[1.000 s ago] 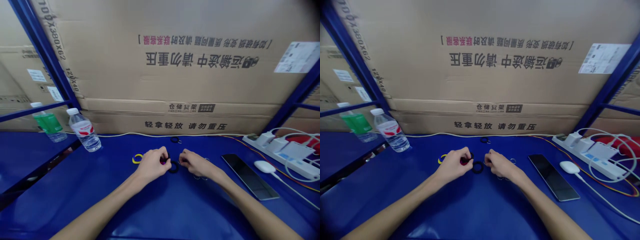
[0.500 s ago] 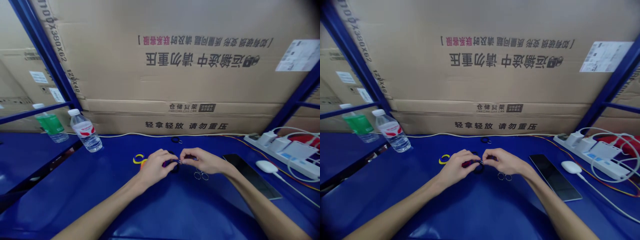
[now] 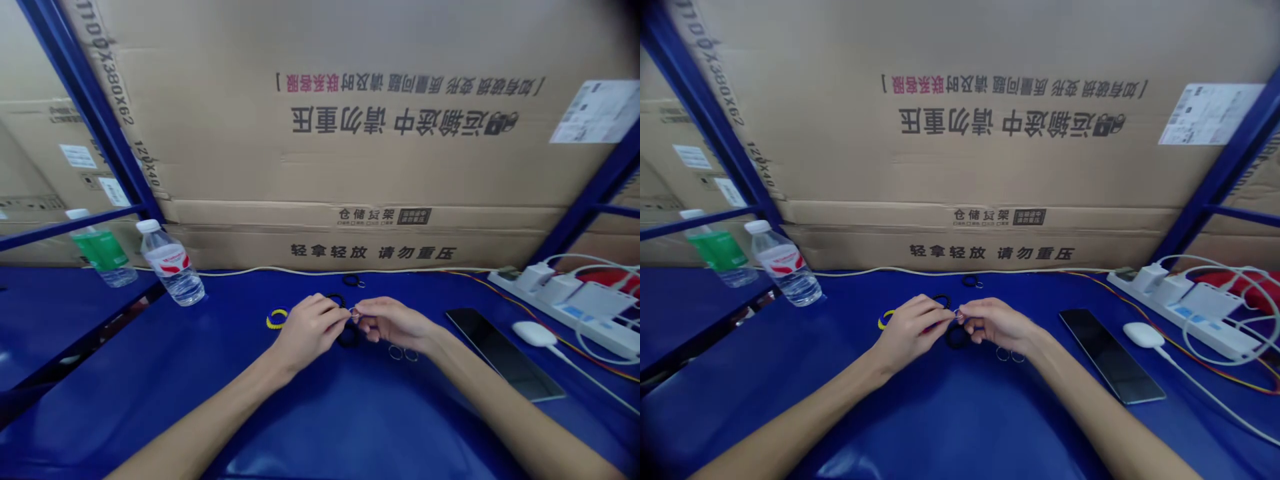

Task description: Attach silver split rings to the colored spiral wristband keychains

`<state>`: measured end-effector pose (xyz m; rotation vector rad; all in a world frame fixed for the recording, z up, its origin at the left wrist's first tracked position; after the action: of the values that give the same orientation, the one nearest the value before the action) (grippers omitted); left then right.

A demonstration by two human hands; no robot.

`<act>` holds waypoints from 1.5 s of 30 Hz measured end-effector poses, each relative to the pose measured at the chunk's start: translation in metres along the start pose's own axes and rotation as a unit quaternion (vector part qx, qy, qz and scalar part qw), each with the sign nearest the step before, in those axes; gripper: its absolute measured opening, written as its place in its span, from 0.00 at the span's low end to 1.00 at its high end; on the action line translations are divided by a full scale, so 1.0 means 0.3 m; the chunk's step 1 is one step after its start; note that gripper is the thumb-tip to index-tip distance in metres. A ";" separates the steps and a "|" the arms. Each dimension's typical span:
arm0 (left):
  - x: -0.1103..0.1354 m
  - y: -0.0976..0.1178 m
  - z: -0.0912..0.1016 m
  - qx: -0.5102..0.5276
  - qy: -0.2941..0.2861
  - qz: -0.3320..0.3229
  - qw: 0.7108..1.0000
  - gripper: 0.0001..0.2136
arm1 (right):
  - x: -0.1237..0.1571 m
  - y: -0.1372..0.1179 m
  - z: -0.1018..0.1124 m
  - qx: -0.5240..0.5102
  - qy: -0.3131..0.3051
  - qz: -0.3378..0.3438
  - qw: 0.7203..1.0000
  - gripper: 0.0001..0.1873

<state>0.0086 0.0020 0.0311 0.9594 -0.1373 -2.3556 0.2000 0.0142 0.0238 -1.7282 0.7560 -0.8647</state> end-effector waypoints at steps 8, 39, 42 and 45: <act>-0.009 -0.018 0.008 0.093 -0.037 0.095 0.990 0.15 | -0.021 0.005 0.038 -0.066 0.050 0.049 0.995 0.10; -0.016 -0.007 0.005 0.234 -0.004 0.177 0.956 0.07 | -0.028 0.020 0.009 -0.021 0.060 0.122 0.991 0.06; -0.016 -0.007 0.004 0.230 -0.003 0.176 0.957 0.07 | -0.032 0.030 0.001 -0.024 0.058 0.126 0.990 0.06; -0.016 -0.001 0.002 0.228 -0.007 0.171 0.959 0.08 | -0.030 0.032 -0.005 -0.027 0.044 0.119 0.992 0.07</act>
<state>0.0107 0.0049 0.0341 1.0287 -0.8148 -2.0423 0.1929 0.0179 0.0132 -1.6149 1.0293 -0.7661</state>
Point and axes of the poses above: each hand's wrist, its own x-axis away from the middle knuckle, its own z-axis out of the back of the hand, y = z × x, the point moved 2 cm from there along -x, towards the middle knuckle, and after that the axes turned 3 degrees about -z, right-handed, at the moved point
